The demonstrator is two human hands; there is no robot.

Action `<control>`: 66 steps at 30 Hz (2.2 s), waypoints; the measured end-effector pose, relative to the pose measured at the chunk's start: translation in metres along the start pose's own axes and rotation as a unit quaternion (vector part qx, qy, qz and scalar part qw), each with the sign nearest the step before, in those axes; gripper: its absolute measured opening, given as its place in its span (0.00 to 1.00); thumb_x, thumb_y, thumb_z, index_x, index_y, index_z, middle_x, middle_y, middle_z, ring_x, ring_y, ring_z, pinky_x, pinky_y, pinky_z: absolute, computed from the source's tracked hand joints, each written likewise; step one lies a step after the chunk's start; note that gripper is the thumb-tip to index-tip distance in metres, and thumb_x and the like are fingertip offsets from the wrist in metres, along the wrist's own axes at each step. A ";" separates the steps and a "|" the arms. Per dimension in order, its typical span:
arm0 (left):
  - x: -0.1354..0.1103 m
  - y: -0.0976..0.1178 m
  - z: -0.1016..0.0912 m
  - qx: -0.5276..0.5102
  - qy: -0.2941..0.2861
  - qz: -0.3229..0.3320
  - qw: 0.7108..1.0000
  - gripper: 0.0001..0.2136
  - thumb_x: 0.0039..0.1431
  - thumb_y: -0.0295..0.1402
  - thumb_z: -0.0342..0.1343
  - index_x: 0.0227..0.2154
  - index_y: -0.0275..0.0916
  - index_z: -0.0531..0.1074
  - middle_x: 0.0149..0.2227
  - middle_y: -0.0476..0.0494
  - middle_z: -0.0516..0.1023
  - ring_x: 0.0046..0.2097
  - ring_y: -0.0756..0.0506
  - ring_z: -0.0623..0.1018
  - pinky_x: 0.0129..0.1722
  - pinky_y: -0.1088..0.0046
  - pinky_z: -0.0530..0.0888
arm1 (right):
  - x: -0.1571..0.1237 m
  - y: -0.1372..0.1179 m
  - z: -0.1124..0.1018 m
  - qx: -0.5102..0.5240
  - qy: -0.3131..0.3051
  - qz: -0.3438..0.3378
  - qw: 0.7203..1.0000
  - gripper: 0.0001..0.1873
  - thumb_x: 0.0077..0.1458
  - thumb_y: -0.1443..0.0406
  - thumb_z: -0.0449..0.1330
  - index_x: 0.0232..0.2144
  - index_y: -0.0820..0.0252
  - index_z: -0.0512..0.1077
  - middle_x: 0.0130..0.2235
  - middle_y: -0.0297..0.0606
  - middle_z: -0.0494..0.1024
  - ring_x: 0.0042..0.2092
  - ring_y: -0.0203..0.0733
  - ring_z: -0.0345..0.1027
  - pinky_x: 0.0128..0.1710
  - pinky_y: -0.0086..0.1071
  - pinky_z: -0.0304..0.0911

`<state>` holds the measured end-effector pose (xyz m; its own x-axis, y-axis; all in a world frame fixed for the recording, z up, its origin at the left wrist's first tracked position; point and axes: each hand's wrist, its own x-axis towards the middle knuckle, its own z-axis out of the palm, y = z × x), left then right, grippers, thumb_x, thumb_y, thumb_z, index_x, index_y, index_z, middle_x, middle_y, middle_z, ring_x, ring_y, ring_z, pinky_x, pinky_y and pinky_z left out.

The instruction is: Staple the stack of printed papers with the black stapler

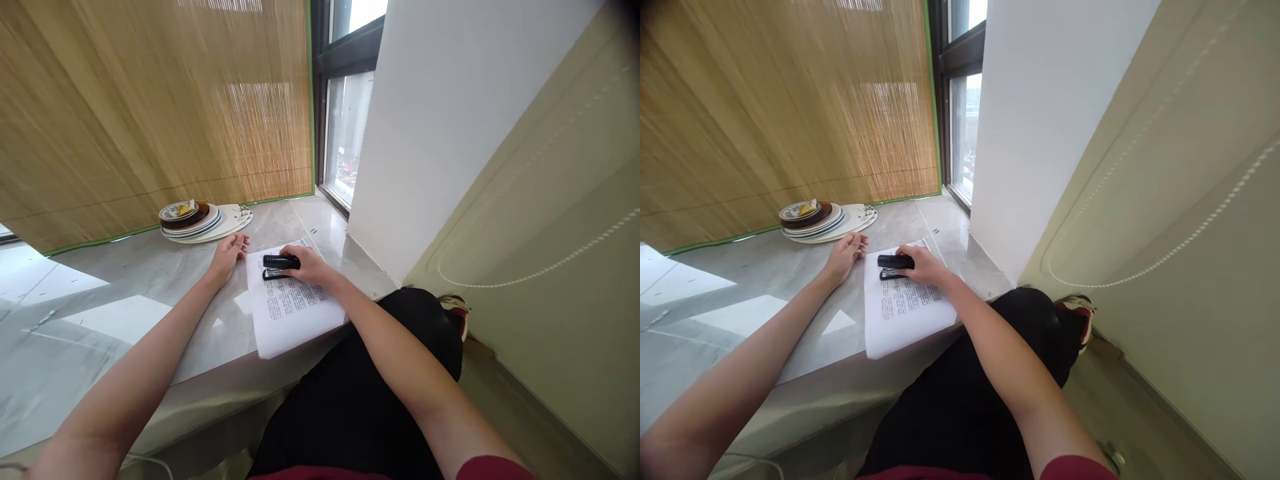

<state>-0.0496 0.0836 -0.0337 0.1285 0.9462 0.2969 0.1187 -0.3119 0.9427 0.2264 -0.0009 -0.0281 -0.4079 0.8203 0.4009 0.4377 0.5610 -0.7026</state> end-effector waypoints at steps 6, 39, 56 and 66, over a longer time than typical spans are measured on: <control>-0.004 0.001 0.007 0.003 -0.021 0.004 1.000 0.27 0.56 0.62 0.66 0.39 0.41 0.80 0.36 0.44 0.78 0.31 0.49 0.74 0.28 0.74 0.70 | -0.018 0.024 -0.060 -0.015 -0.007 0.084 0.996 0.20 0.51 0.61 0.73 0.47 0.54 0.78 0.44 0.36 0.84 0.46 0.47 0.78 0.51 0.40 0.70; 0.013 0.025 -0.062 -0.301 0.216 -0.003 0.929 0.10 0.65 0.32 0.64 0.28 0.37 0.73 0.26 0.52 0.68 0.23 0.55 0.67 0.23 0.79 0.64 | 0.100 -0.034 0.094 -0.234 -0.264 -0.116 0.929 0.26 0.78 0.62 0.44 0.72 0.41 0.64 0.78 0.35 0.56 0.79 0.53 0.45 0.74 0.73 0.36; -0.019 0.013 0.010 0.411 -0.177 0.166 0.879 0.13 0.65 0.28 0.52 0.48 0.39 0.79 0.52 0.35 0.81 0.54 0.36 0.77 0.60 0.54 0.72 | 0.051 0.021 0.003 -0.236 -0.204 -0.037 0.949 0.25 0.76 0.66 0.49 0.69 0.44 0.69 0.75 0.41 0.63 0.76 0.55 0.54 0.73 0.73 0.38; -0.039 0.036 0.012 0.545 -0.225 0.132 0.797 0.10 0.68 0.27 0.48 0.41 0.38 0.75 0.45 0.33 0.76 0.48 0.34 0.76 0.50 0.52 0.75 | 0.035 -0.002 -0.019 -0.010 -0.067 -0.014 0.998 0.18 0.73 0.51 0.55 0.46 0.58 0.76 0.46 0.42 0.81 0.44 0.43 0.72 0.48 0.38 0.66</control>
<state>-0.0381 0.0342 -0.0131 0.6011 0.7854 0.1476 0.7823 -0.6160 0.0925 0.2267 0.0292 -0.0010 -0.5223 0.7834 0.3368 0.4405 0.5861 -0.6800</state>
